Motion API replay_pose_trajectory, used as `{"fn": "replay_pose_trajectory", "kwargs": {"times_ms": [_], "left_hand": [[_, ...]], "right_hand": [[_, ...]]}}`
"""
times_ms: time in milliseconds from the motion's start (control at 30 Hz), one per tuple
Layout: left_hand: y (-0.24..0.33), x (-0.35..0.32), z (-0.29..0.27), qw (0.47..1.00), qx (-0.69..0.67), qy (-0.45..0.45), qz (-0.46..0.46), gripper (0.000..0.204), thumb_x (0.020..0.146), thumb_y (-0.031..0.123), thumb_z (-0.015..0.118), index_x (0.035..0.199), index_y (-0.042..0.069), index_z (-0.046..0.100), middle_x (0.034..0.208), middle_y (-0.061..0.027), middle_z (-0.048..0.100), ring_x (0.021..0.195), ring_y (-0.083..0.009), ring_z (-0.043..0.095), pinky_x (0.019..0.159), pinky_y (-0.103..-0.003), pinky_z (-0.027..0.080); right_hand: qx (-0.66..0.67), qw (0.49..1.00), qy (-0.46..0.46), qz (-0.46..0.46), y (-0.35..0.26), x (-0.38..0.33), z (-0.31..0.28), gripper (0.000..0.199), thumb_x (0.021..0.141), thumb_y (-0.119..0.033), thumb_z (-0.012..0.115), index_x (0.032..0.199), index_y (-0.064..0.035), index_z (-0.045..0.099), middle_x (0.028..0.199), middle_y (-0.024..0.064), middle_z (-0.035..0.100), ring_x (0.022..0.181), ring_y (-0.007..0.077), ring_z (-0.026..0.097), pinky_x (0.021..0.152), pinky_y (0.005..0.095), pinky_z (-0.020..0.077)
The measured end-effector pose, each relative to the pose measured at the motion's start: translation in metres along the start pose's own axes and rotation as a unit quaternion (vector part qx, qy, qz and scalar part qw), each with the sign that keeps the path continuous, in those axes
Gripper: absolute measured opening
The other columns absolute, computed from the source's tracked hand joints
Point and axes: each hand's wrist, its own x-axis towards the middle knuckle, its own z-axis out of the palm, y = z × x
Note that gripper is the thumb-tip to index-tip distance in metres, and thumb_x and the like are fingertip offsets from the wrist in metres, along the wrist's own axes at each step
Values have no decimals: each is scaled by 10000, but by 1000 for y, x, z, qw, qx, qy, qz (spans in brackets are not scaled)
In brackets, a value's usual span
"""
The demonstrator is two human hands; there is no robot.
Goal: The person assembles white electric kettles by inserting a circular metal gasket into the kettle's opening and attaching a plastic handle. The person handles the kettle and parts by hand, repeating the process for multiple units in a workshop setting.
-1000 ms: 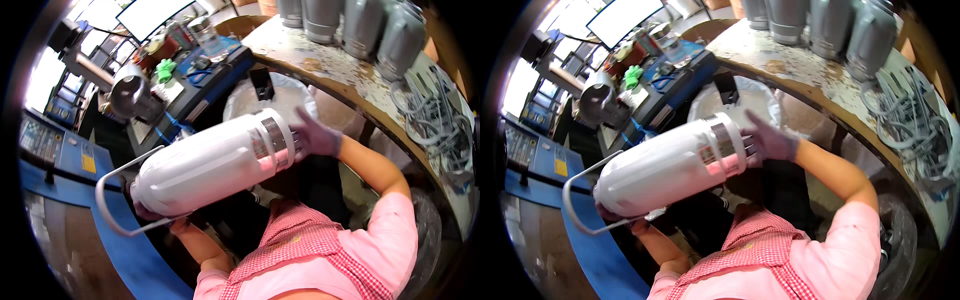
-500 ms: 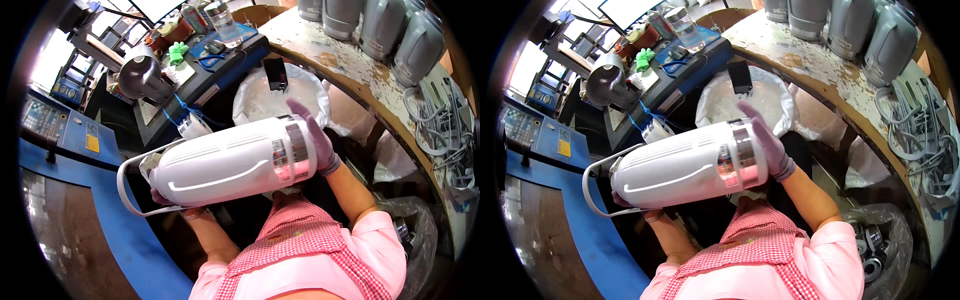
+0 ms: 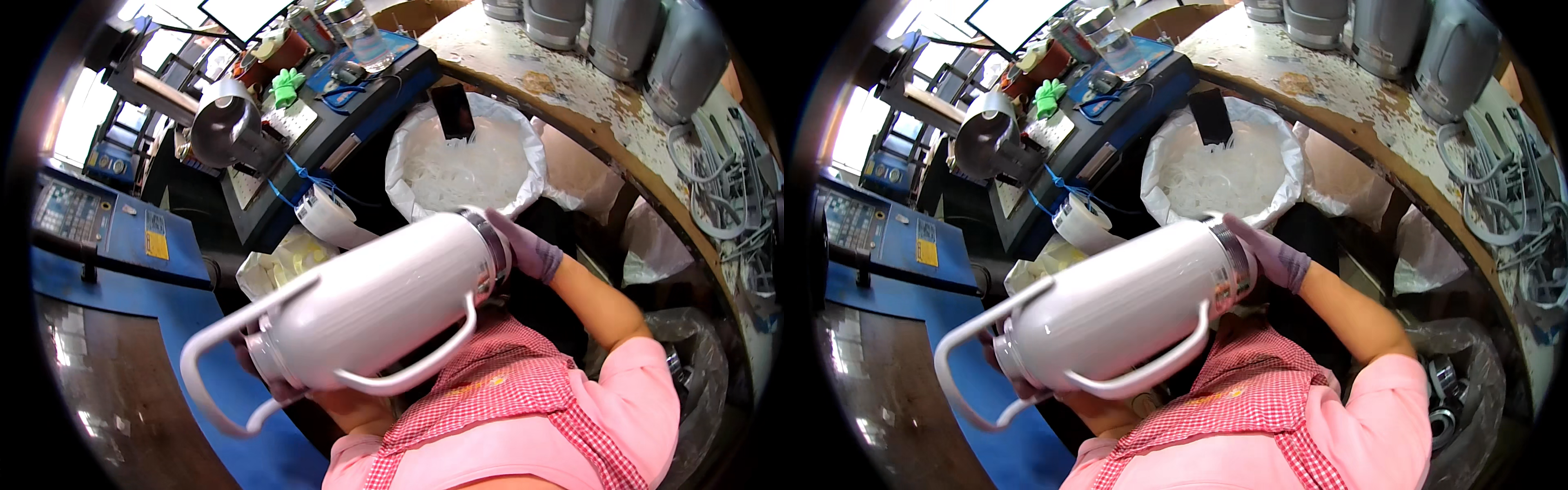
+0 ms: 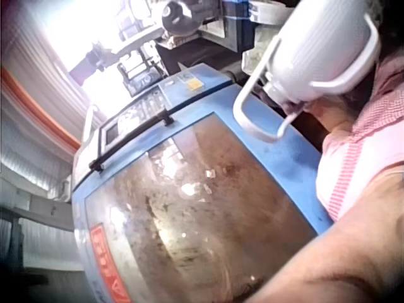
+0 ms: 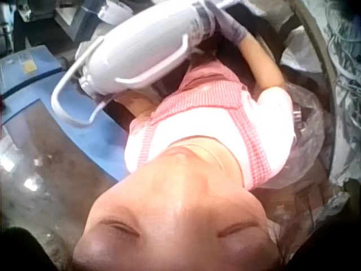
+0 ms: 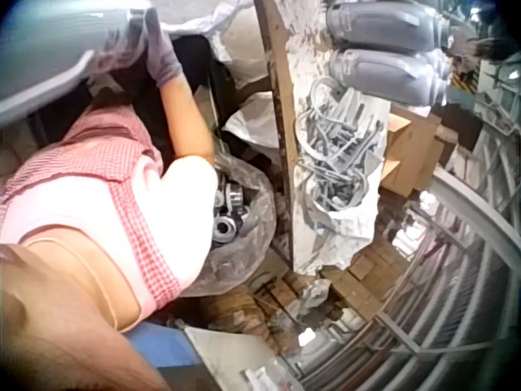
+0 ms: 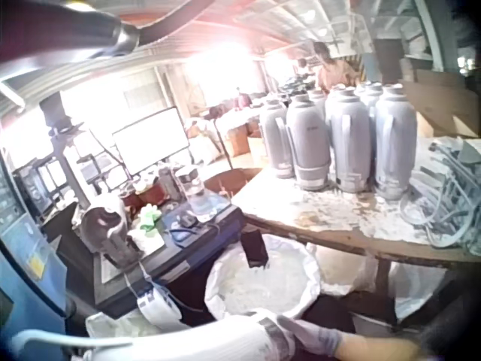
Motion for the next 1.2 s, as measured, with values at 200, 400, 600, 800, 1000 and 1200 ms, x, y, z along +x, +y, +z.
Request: {"fn": "replay_pose_trajectory", "kwargs": {"times_ms": [200,400,600,800,1000,1200], "left_hand": [[42,11,69,985,96,141,30,855,934,776,360,1371,45,430,1192,-136,545,1157,-387,608,985,-494,535],[-4,-25,59,977,-40,204,-44,718,915,654,474,1205,-1,508,1089,-134,560,1026,-322,603,870,-475,548],[-36,-57,64,921,373,65,89,615,870,536,615,1196,18,559,1139,-166,599,1090,-335,597,971,-490,502],[-46,-12,96,992,-11,105,-75,636,860,550,632,1195,12,572,1129,-173,602,1070,-331,595,951,-476,500],[-13,54,103,992,-96,73,-33,658,851,564,649,1193,6,586,1118,-180,605,1050,-328,593,931,-462,498],[13,80,99,983,-177,41,36,679,842,578,667,1192,0,599,1108,-187,608,1030,-324,590,911,-448,495]], "right_hand": [[107,993,28,-44,1,11,-6,564,950,-415,673,1285,34,606,1145,113,705,978,169,694,881,305,566],[49,978,122,-163,-31,2,10,428,913,-296,744,1176,32,660,1029,66,726,841,134,702,769,270,572],[-268,858,257,-355,-51,-30,41,529,711,-302,891,1081,21,695,973,85,707,833,174,690,762,317,552],[-463,552,131,-682,-87,-60,98,460,564,-250,878,968,-74,744,885,42,623,794,227,610,773,409,564],[-494,390,-224,-744,-119,-58,122,349,680,-118,713,1004,12,729,905,40,599,893,205,572,911,386,582],[-515,305,-333,-729,-131,-67,136,371,731,-143,733,1066,12,699,1040,80,648,951,212,606,916,387,536]]}}
